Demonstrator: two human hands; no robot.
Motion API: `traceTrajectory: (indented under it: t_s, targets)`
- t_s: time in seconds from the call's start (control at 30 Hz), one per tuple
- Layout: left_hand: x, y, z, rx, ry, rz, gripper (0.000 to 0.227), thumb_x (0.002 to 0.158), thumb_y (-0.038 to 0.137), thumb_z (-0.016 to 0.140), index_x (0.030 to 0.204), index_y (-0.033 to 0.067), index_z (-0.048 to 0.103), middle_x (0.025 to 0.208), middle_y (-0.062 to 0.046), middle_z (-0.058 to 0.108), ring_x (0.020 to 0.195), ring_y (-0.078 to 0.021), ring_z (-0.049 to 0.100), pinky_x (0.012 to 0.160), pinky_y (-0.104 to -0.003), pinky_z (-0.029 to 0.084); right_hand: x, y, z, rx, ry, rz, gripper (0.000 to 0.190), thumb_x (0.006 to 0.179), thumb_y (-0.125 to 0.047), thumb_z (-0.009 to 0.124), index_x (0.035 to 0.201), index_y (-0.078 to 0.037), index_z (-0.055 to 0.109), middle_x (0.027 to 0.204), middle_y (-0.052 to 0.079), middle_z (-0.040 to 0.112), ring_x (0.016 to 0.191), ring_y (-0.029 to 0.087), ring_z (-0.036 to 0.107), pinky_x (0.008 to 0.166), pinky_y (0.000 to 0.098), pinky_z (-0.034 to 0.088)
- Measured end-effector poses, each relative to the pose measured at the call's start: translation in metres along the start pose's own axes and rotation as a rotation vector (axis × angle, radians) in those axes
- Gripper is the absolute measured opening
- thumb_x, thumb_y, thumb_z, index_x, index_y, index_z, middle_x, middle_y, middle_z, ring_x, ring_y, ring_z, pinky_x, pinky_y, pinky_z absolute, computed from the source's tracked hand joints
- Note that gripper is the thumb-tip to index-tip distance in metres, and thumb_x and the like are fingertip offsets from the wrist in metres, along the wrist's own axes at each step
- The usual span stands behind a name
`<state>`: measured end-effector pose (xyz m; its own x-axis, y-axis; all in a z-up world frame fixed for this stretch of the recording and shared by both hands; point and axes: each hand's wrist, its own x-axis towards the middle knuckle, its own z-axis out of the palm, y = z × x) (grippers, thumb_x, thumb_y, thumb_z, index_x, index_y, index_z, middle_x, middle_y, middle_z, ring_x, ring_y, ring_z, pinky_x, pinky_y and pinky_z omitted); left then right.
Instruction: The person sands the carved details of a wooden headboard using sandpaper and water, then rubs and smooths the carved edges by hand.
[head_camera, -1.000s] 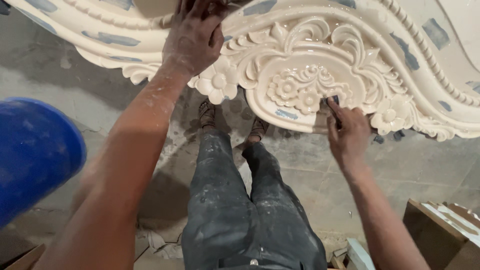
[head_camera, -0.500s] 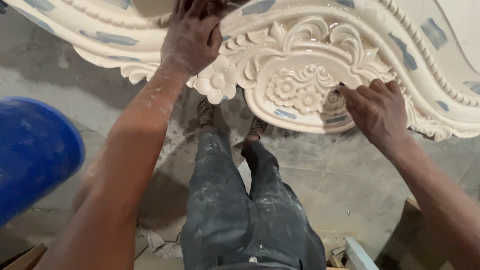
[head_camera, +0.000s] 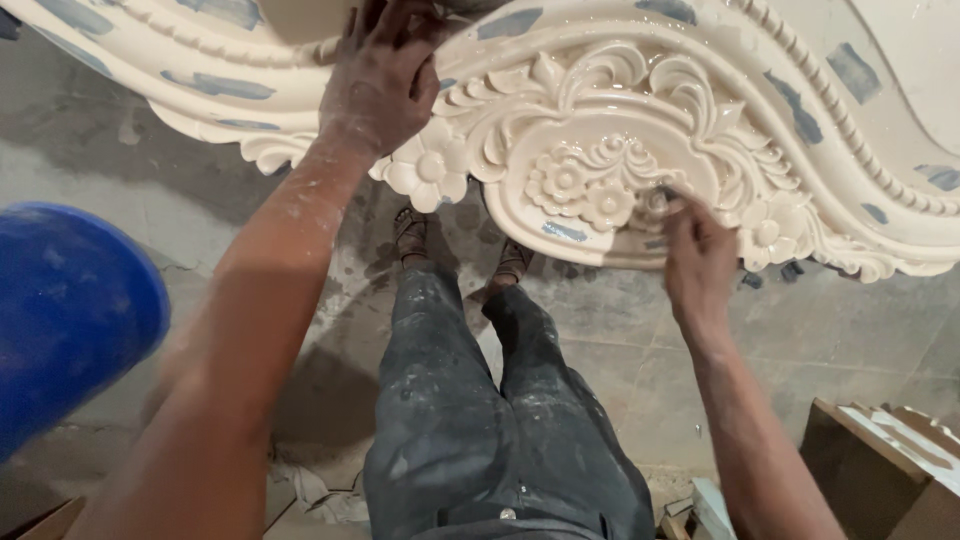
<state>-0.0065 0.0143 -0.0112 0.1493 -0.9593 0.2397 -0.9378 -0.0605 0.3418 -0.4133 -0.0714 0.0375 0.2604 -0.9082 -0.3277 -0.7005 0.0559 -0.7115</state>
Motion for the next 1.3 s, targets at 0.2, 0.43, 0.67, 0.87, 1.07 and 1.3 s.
traceTrajectory:
  t_s: [0.2,0.43,0.67,0.87,1.07,1.3]
  targets:
    - [0.002,-0.002,0.003,-0.039,-0.075,-0.054,0.023,0.105,0.018,0.061,0.124,0.0075,0.069,0.142,-0.016,0.053,0.133,-0.0432,0.048,0.116,-0.056,0.038,-0.005,-0.016,0.018,-0.183,0.185,-0.338,0.017,0.106,-0.012,0.067,0.114,0.003,0.071,0.082,0.017,0.070,0.070,0.021,0.064,0.065,0.0417,0.052]
    - [-0.001,0.000,0.000,-0.064,-0.019,-0.010,0.032,0.100,0.012,0.060,0.130,0.0072,0.069,0.141,-0.020,0.054,0.131,-0.0448,0.047,0.115,-0.056,0.038,0.035,-0.008,-0.035,-0.505,-0.127,-0.806,0.022,0.100,-0.006,0.067,0.122,-0.002,0.070,0.090,0.017,0.070,0.080,0.030,0.061,0.075,0.0439,0.050]
    - [0.000,-0.006,0.005,0.026,0.022,0.044,0.020,0.100,0.015,0.062,0.117,0.0065,0.068,0.143,-0.021,0.053,0.135,-0.0441,0.047,0.118,-0.054,0.040,0.012,-0.004,-0.033,-0.604,-0.132,-0.703,0.024,0.100,-0.006,0.069,0.123,-0.008,0.074,0.085,0.014,0.068,0.076,0.029,0.059,0.073,0.0444,0.049]
    - [0.001,-0.002,0.003,-0.074,0.033,0.008,0.028,0.101,0.011,0.061,0.128,0.0081,0.068,0.141,-0.020,0.055,0.131,-0.0452,0.050,0.116,-0.055,0.040,-0.028,-0.008,0.024,-0.470,0.120,-0.480,0.020,0.102,-0.008,0.067,0.121,-0.005,0.073,0.086,0.015,0.067,0.080,0.030,0.062,0.073,0.0456,0.048]
    - [-0.004,-0.001,0.003,-0.052,-0.020,-0.028,0.027,0.102,0.011,0.062,0.128,0.0051,0.066,0.136,-0.021,0.055,0.128,-0.0450,0.050,0.114,-0.056,0.042,-0.013,-0.013,0.033,-0.273,0.274,-0.361,0.019,0.108,-0.010,0.067,0.125,-0.003,0.073,0.085,0.016,0.066,0.075,0.029,0.062,0.070,0.0447,0.049]
    - [0.001,0.006,-0.004,-0.001,0.023,-0.025,0.021,0.099,0.019,0.064,0.116,0.0092,0.071,0.113,-0.024,0.065,0.109,-0.0445,0.058,0.099,-0.052,0.046,-0.020,-0.008,-0.019,-0.610,0.054,-0.618,0.028,0.098,-0.001,0.064,0.122,-0.007,0.077,0.079,0.014,0.060,0.080,0.032,0.057,0.074,0.0459,0.045]
